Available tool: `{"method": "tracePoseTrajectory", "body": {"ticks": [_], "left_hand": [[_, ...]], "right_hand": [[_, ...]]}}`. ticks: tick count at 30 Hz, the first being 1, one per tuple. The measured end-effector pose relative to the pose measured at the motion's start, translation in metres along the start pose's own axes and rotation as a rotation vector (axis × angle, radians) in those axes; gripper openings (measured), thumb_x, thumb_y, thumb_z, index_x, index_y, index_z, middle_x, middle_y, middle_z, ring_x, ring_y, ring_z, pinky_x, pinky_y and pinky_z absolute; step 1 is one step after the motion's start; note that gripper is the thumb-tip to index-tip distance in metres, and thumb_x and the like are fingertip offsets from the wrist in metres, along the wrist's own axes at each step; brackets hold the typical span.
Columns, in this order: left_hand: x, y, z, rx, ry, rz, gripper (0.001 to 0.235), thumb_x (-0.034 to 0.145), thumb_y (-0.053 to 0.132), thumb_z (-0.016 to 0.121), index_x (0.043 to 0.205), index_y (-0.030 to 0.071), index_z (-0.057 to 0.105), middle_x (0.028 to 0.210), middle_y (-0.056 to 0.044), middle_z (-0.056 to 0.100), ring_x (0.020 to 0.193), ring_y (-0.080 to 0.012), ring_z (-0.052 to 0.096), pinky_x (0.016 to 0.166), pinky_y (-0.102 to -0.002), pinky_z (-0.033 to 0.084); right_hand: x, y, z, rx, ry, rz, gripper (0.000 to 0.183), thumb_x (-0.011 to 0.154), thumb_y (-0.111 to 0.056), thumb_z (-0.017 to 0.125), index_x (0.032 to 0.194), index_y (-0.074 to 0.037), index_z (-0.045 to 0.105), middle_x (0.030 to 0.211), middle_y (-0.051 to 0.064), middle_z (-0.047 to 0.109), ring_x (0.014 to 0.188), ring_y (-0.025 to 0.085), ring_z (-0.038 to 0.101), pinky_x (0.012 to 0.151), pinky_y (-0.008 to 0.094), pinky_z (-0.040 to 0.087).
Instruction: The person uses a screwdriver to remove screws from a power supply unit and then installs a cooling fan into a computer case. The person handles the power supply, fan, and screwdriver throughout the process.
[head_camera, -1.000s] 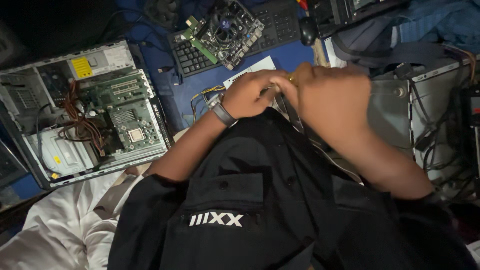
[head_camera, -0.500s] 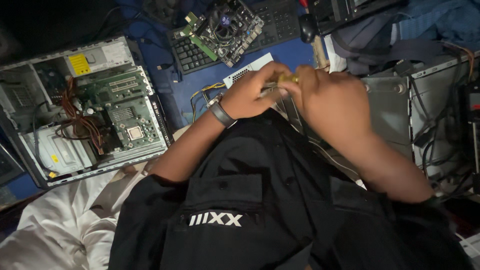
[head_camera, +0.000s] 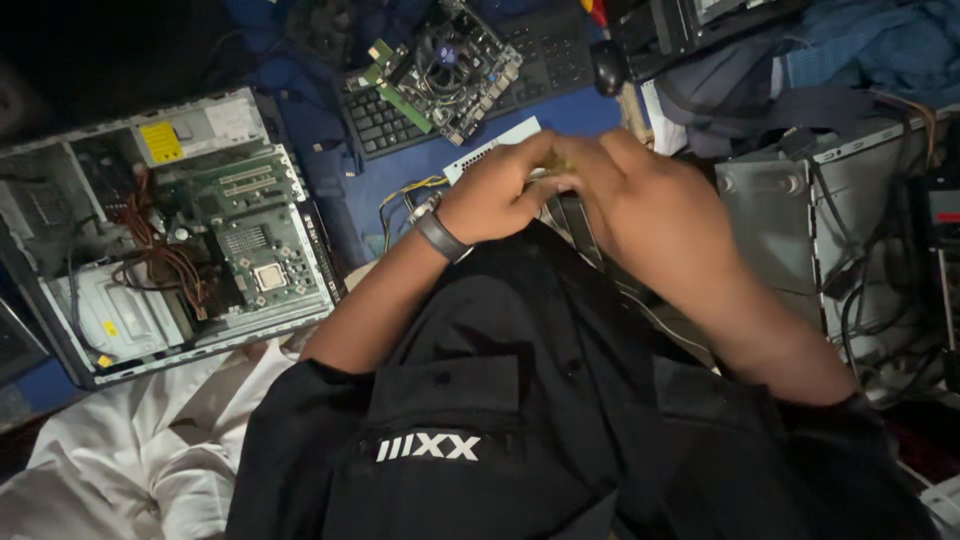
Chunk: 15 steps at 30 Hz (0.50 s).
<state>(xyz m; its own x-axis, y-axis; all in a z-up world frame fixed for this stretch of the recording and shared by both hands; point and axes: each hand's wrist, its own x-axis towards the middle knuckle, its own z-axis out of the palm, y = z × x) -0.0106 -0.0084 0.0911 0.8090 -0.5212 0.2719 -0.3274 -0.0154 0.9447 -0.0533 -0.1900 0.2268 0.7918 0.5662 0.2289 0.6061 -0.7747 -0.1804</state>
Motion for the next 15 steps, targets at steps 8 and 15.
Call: {"method": "tracePoseTrajectory", "body": {"ticks": [8, 15], "left_hand": [[-0.004, 0.002, 0.014, 0.197, 0.153, 0.016, 0.039, 0.081, 0.001, 0.072, 0.119, 0.013, 0.071, 0.110, -0.011, 0.076, 0.097, -0.0300, 0.077, 0.085, -0.036, 0.061], [0.000, -0.008, -0.001, -0.110, -0.103, -0.084, 0.044, 0.095, 0.005, 0.064, 0.137, 0.006, 0.052, 0.114, -0.011, 0.076, 0.111, -0.0274, 0.076, 0.094, -0.035, 0.059]], "right_hand": [[0.010, 0.004, 0.016, -0.315, -0.197, 0.274, 0.031, 0.096, -0.056, 0.074, 0.104, -0.027, 0.079, 0.071, 0.005, 0.067, 0.060, 0.025, 0.066, 0.053, 0.040, 0.050], [0.002, 0.000, -0.006, -0.043, 0.023, -0.053, 0.030, 0.092, -0.018, 0.069, 0.119, -0.006, 0.070, 0.104, 0.011, 0.067, 0.087, 0.025, 0.068, 0.072, 0.035, 0.054]]}}
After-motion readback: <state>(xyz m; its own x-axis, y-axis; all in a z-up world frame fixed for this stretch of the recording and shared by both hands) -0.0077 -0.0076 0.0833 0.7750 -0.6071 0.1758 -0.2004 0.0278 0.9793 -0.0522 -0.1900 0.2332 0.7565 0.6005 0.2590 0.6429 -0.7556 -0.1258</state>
